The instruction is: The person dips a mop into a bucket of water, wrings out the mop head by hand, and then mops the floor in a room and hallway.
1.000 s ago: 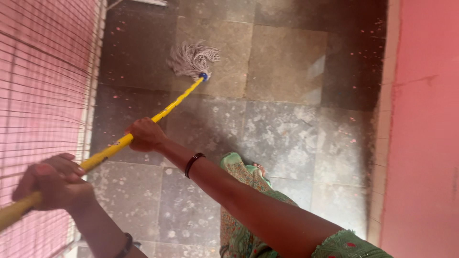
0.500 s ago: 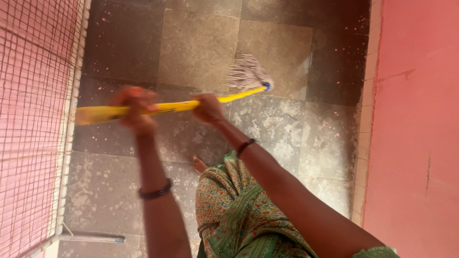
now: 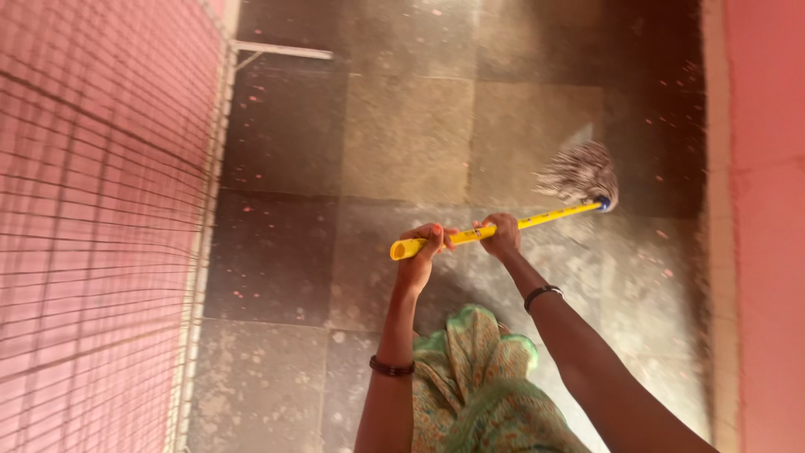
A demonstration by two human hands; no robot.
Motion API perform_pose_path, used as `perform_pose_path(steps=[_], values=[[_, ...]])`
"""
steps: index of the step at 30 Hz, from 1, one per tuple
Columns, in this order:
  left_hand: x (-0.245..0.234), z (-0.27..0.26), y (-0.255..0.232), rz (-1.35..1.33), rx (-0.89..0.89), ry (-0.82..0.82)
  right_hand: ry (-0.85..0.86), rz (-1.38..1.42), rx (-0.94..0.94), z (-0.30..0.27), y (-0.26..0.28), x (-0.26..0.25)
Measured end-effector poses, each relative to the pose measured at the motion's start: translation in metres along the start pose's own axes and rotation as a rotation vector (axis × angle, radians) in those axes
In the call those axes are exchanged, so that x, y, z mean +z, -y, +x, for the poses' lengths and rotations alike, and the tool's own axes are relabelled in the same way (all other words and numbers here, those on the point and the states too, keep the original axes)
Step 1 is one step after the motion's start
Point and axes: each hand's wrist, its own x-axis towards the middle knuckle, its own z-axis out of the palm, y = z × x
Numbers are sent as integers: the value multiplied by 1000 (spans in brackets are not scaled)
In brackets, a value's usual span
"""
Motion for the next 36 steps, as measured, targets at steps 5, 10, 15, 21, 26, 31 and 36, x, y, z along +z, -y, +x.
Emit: perform_pose_path(steps=[5,10,15,21,26,31,36], values=[[-67,8,-84,60,17,-67,73,150,-39,34,81,75],[-135,-15,-139,112,242,-189,122,189,-162,59,164,153],[-182,-50,-181,197,323,-320,319,315,-404,77,245,216],[-214,-91,-215,318,440,-556,503,414,-675,83,369,267],[-214,-112,-217,592,491,-635,620,317,-717,71,437,269],[-217,-128,-202,755,702,-660,766,259,-854,45,468,283],[-214,-148,-222,804,823,-743,889,373,-860,6,484,257]])
